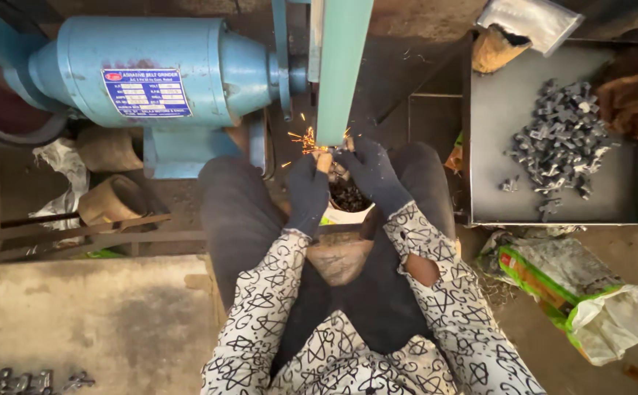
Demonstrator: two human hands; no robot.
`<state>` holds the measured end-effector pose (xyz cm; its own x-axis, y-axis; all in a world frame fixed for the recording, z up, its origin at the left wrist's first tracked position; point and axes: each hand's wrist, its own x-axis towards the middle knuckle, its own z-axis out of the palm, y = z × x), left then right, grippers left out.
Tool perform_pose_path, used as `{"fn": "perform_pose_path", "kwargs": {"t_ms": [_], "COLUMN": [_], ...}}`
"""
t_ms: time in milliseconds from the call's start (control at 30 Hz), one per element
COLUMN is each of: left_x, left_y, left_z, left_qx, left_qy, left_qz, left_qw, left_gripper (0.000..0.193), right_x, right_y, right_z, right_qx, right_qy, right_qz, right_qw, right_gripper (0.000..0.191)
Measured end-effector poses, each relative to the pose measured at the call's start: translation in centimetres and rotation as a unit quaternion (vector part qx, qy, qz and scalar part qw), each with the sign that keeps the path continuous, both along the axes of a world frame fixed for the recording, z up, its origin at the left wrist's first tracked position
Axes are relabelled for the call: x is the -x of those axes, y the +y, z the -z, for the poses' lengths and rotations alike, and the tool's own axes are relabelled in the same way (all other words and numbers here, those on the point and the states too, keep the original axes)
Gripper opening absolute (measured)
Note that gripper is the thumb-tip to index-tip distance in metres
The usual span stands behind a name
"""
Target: The person sits on the floor at a belt grinder and grinds small metal parts one at a time against the moving belt, producing sparks, then places the ground parts onto a metal tray beside them. They repeatedly take new parts from a container on their lap and set finished pieces on the tray.
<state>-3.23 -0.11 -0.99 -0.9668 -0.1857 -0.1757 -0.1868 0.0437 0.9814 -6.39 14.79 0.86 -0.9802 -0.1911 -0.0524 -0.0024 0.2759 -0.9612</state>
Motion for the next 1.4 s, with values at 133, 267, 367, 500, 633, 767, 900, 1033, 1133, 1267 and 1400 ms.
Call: {"fn": "perform_pose_path", "kwargs": {"t_ms": [133, 267, 367, 500, 633, 767, 900, 1033, 1133, 1267, 1400], "left_x": [0.0, -0.2, 0.0, 0.4, -0.8, -2.3, -1.5, -0.9, -1.0, -0.4, -0.7], "left_y": [-0.1, 0.0, 1.3, 1.5, 0.1, 1.2, 2.6, 2.7, 3.0, 3.2, 0.6], "left_z": [-0.1, 1.3, 2.8, 3.4, 1.9, 1.4, 1.4, 0.3, 0.2, 1.8, 2.3], "left_qx": [0.046, -0.121, -0.137, -0.123, 0.151, 0.302, 0.259, 0.230, 0.170, -0.356, -0.328], "left_qy": [0.039, 0.032, 0.008, 0.032, -0.072, -0.057, -0.083, -0.056, -0.022, -0.112, -0.004], "left_qz": [0.023, 0.063, 0.003, 0.028, 0.254, 0.387, 0.414, 0.371, 0.292, 0.139, 0.021], "left_qw": [0.998, 0.990, 0.991, 0.992, 0.952, 0.869, 0.868, 0.898, 0.941, 0.917, 0.945], "left_gripper": [0.023, 0.022, 0.022, 0.021, 0.033, 0.050, 0.049, 0.049, 0.048, 0.049, 0.037], "right_x": [-0.2, -0.2, 0.0, -1.1, -1.4, 0.4, 0.3, 1.2, 1.5, -1.9, -4.6], "right_y": [0.7, 1.5, 0.8, 2.0, 10.9, 22.2, 26.7, 25.9, 21.2, 8.9, 1.7], "right_z": [1.2, 1.1, 0.6, -0.5, -2.4, -3.0, -1.3, -1.2, -2.3, -2.4, -0.4], "right_qx": [0.010, 0.113, 0.141, 0.150, -0.195, -0.653, -0.531, -0.574, -0.404, -0.333, -0.183], "right_qy": [-0.074, -0.101, -0.088, -0.094, 0.176, 0.172, 0.126, 0.142, 0.258, 0.123, 0.151], "right_qz": [0.019, 0.041, 0.057, 0.051, 0.086, 0.260, 0.265, 0.222, 0.213, 0.038, 0.001], "right_qw": [0.997, 0.988, 0.984, 0.983, 0.961, 0.690, 0.795, 0.775, 0.852, 0.934, 0.971], "right_gripper": [0.019, 0.015, 0.013, 0.010, 0.020, 0.051, 0.027, 0.027, 0.026, 0.021, 0.026]}}
